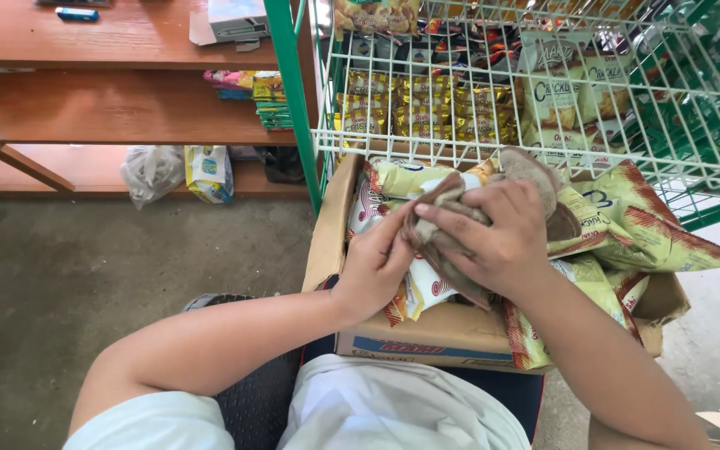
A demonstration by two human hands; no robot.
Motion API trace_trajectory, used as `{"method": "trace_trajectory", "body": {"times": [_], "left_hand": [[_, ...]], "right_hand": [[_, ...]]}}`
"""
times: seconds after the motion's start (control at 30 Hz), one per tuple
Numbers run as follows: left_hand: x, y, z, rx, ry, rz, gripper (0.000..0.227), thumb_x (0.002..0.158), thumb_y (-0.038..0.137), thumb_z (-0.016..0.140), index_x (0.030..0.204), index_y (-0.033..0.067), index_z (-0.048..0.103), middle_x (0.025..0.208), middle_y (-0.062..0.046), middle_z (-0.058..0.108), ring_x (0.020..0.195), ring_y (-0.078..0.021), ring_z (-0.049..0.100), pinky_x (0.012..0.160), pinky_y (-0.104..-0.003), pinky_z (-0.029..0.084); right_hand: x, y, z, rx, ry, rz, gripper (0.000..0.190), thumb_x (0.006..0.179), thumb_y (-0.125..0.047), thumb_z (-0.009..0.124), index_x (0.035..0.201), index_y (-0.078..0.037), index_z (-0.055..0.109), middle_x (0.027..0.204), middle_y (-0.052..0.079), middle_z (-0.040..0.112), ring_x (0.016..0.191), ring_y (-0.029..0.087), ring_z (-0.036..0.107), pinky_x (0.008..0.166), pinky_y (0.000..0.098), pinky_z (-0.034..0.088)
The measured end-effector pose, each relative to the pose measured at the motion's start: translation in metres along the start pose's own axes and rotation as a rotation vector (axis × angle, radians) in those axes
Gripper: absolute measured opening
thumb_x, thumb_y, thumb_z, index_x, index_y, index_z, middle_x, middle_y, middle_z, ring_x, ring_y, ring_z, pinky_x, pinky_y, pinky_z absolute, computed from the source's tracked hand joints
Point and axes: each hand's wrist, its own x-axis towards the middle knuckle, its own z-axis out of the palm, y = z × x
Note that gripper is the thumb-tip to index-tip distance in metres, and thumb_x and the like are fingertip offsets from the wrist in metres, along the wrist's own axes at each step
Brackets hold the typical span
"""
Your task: Wiping down individual snack bags with a cloth and placing them on a display shelf.
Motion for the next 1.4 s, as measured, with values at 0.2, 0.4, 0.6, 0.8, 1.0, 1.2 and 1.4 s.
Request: {"method": "trace_trajectory", "body": {"times": [0.2,0.4,0.6,0.8,1.0,1.2,1.4], "left_hand": [[-0.007,-0.009,0.003,0.002,0.013,-0.017,0.048,0.094,-0.004,0.054,0.142,-0.009,0.054,0.088,-0.018,0.068,0.087,-0.0252,0.07,0.078,-0.042,0.058],[0.004,-0.003,0.0,-0.171,-0.075,-0.068,0.067,0.086,-0.015,0.049,0.152,-0.0124,0.037,0.14,-0.034,0.051,0.137,-0.0431,0.048,0.111,-0.055,0.043],[0.01,0.015,-0.001,-0.124,-0.14,0.021,0.077,0.083,-0.017,0.042,0.158,-0.0017,0.037,0.152,-0.02,0.046,0.143,-0.0376,0.044,0.122,-0.052,0.032],[0.005,0.015,-0.002,-0.308,-0.172,-0.058,0.067,0.087,-0.015,0.039,0.153,-0.0053,0.043,0.141,-0.021,0.051,0.134,-0.0334,0.051,0.118,-0.053,0.038],[-0.012,-0.019,-0.005,-0.272,-0.174,-0.096,0.054,0.088,-0.013,0.047,0.138,0.0011,0.062,0.125,-0.012,0.059,0.121,-0.0295,0.063,0.106,-0.043,0.053],[0.002,0.004,-0.007,-0.268,-0.198,-0.127,0.051,0.097,-0.005,0.043,0.147,-0.0105,0.046,0.136,-0.026,0.053,0.124,-0.034,0.058,0.113,-0.053,0.042],[-0.003,-0.014,0.002,-0.205,-0.228,0.009,0.049,0.103,0.004,0.049,0.152,0.001,0.048,0.147,-0.017,0.054,0.14,-0.0324,0.051,0.116,-0.052,0.039]], "right_hand": [[-0.017,0.021,0.008,-0.101,-0.022,0.27,0.028,0.089,-0.03,0.085,0.112,-0.016,0.081,0.099,0.007,0.055,0.09,0.029,0.059,0.08,0.0461,0.046],[0.001,-0.002,0.005,0.012,0.021,-0.035,0.025,0.089,-0.037,0.075,0.112,-0.028,0.081,0.101,0.005,0.06,0.088,0.026,0.059,0.083,0.0455,0.046],[-0.011,0.024,0.009,0.0,0.038,0.202,0.03,0.087,-0.029,0.082,0.113,-0.015,0.081,0.112,0.011,0.061,0.098,0.032,0.062,0.087,0.0463,0.049],[-0.005,0.004,-0.001,0.071,0.112,0.241,0.028,0.092,-0.027,0.074,0.112,-0.008,0.077,0.114,0.015,0.059,0.096,0.037,0.059,0.086,0.0503,0.05],[0.0,0.006,0.008,0.019,0.005,0.148,0.03,0.086,-0.033,0.082,0.114,-0.023,0.081,0.111,0.007,0.065,0.096,0.028,0.06,0.085,0.0439,0.046],[-0.023,0.038,0.011,-0.008,-0.001,0.388,0.028,0.088,-0.026,0.088,0.11,-0.012,0.079,0.103,0.012,0.064,0.094,0.035,0.065,0.082,0.0461,0.051],[0.006,0.0,-0.005,0.223,0.109,0.124,0.036,0.09,-0.035,0.073,0.12,-0.014,0.079,0.111,0.016,0.062,0.095,0.037,0.06,0.087,0.0503,0.048]]}}
